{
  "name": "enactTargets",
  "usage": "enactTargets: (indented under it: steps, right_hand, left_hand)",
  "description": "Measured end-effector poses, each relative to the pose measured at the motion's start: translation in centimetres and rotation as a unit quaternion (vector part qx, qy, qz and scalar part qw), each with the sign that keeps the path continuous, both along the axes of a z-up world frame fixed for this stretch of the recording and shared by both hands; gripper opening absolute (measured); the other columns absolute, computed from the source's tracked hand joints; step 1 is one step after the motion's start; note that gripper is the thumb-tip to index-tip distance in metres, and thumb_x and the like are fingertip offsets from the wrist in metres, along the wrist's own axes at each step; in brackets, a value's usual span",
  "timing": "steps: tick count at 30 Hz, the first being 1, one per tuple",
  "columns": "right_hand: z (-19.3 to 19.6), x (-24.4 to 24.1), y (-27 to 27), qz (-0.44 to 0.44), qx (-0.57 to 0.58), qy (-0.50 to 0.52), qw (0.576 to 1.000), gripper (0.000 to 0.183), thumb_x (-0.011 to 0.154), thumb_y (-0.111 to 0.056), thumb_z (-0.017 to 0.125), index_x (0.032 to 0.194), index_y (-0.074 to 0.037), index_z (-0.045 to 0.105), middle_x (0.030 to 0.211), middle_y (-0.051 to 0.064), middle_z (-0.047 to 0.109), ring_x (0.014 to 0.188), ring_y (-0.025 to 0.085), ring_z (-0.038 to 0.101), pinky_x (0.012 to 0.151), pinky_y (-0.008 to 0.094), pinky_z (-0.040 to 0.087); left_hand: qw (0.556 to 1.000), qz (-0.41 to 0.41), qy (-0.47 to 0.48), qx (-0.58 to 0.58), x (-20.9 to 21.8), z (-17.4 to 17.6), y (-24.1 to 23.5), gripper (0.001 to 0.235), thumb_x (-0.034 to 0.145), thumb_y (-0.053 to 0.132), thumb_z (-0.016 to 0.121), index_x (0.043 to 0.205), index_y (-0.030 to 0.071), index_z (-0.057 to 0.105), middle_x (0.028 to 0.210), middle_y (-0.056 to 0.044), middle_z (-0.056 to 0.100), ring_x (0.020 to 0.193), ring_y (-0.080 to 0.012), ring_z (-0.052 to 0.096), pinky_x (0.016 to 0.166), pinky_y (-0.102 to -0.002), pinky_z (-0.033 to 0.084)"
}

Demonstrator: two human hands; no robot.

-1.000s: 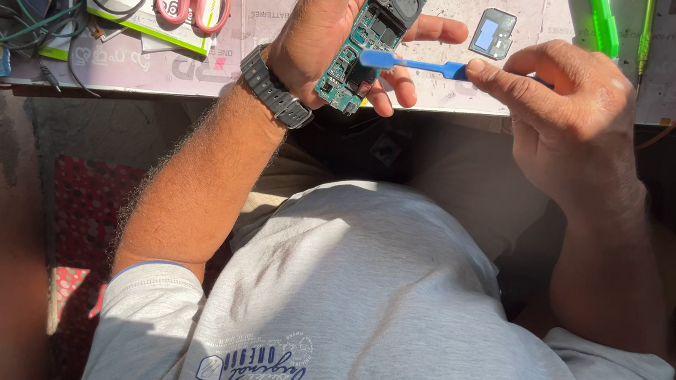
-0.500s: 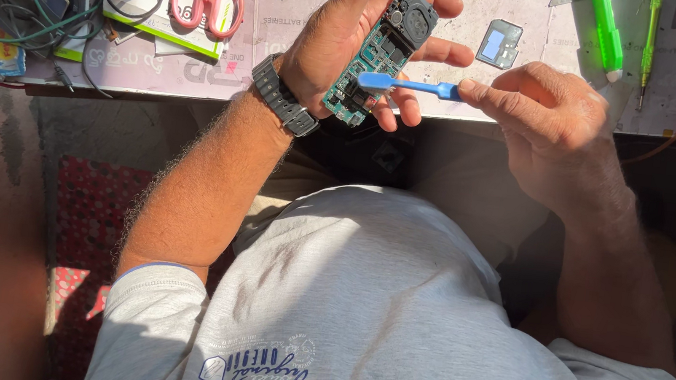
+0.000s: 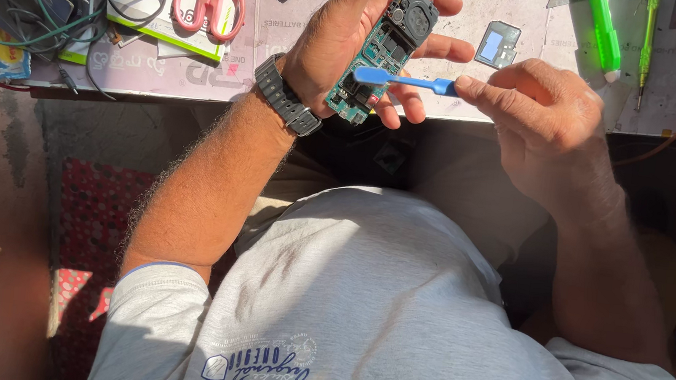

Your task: The person cleans a mobile phone motherboard using a green pen to point at components, sprays a liquid from a bottle, and scrubs the board with a blue toothbrush. The person then places a battery onto the cleaned motherboard.

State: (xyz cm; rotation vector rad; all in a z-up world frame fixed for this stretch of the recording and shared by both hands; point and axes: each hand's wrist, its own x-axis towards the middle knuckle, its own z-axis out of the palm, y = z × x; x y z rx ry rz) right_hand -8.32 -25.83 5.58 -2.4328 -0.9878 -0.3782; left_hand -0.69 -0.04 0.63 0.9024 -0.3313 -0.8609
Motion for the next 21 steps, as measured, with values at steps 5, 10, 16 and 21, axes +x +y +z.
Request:
enactTargets:
  steps: [5, 10, 16, 21]
  right_hand:
    - [-1.1, -0.3, -0.5, -0.028, 0.022, -0.026, 0.999, 0.032, 0.102, 0.004, 0.077, 0.13, -0.012, 0.075, 0.098, 0.009, 0.067, 0.079, 0.022, 0.067, 0.064, 0.033, 0.052]
    - [-1.7, -0.6, -0.1, -0.036, 0.029, 0.004, 0.999, 0.036, 0.096, 0.008, 0.071, 0.127, -0.01, 0.075, 0.093, 0.012, 0.065, 0.078, 0.024, 0.065, 0.066, 0.036, 0.053]
    - [-1.3, -0.7, 0.5, -0.037, 0.061, 0.023, 0.997, 0.028, 0.1, 0.002, 0.071, 0.126, -0.008, 0.073, 0.093, 0.012, 0.065, 0.08, 0.025, 0.066, 0.067, 0.036, 0.053]
    - [-1.6, -0.5, -0.2, -0.064, 0.054, 0.029, 0.996, 0.033, 0.097, 0.005, 0.071, 0.127, -0.009, 0.074, 0.093, 0.011, 0.066, 0.076, 0.022, 0.065, 0.063, 0.035, 0.052]
  left_hand:
    - [0.999, -0.02, 0.026, -0.03, 0.3, 0.1, -0.5, 0.119, 0.084, 0.094, 0.04, 0.159, 0.002, 0.032, 0.153, -0.039, 0.053, 0.083, -0.0394, 0.075, 0.062, -0.043, 0.065]
    - [0.997, -0.033, 0.039, -0.051, 0.8, -0.1, -0.1, 0.121, 0.082, 0.095, 0.039, 0.159, 0.002, 0.029, 0.152, -0.04, 0.053, 0.084, -0.0408, 0.074, 0.063, -0.045, 0.065]
    - [0.996, -0.028, 0.051, -0.069, 0.6, -0.6, 0.0, 0.118, 0.086, 0.094, 0.04, 0.158, 0.001, 0.03, 0.152, -0.041, 0.051, 0.082, -0.0398, 0.073, 0.061, -0.044, 0.063]
    - [0.993, -0.013, 0.081, -0.085, 0.8, -0.7, 0.1, 0.108, 0.089, 0.087, 0.046, 0.156, 0.003, 0.03, 0.152, -0.039, 0.049, 0.083, -0.0403, 0.075, 0.064, -0.045, 0.066]
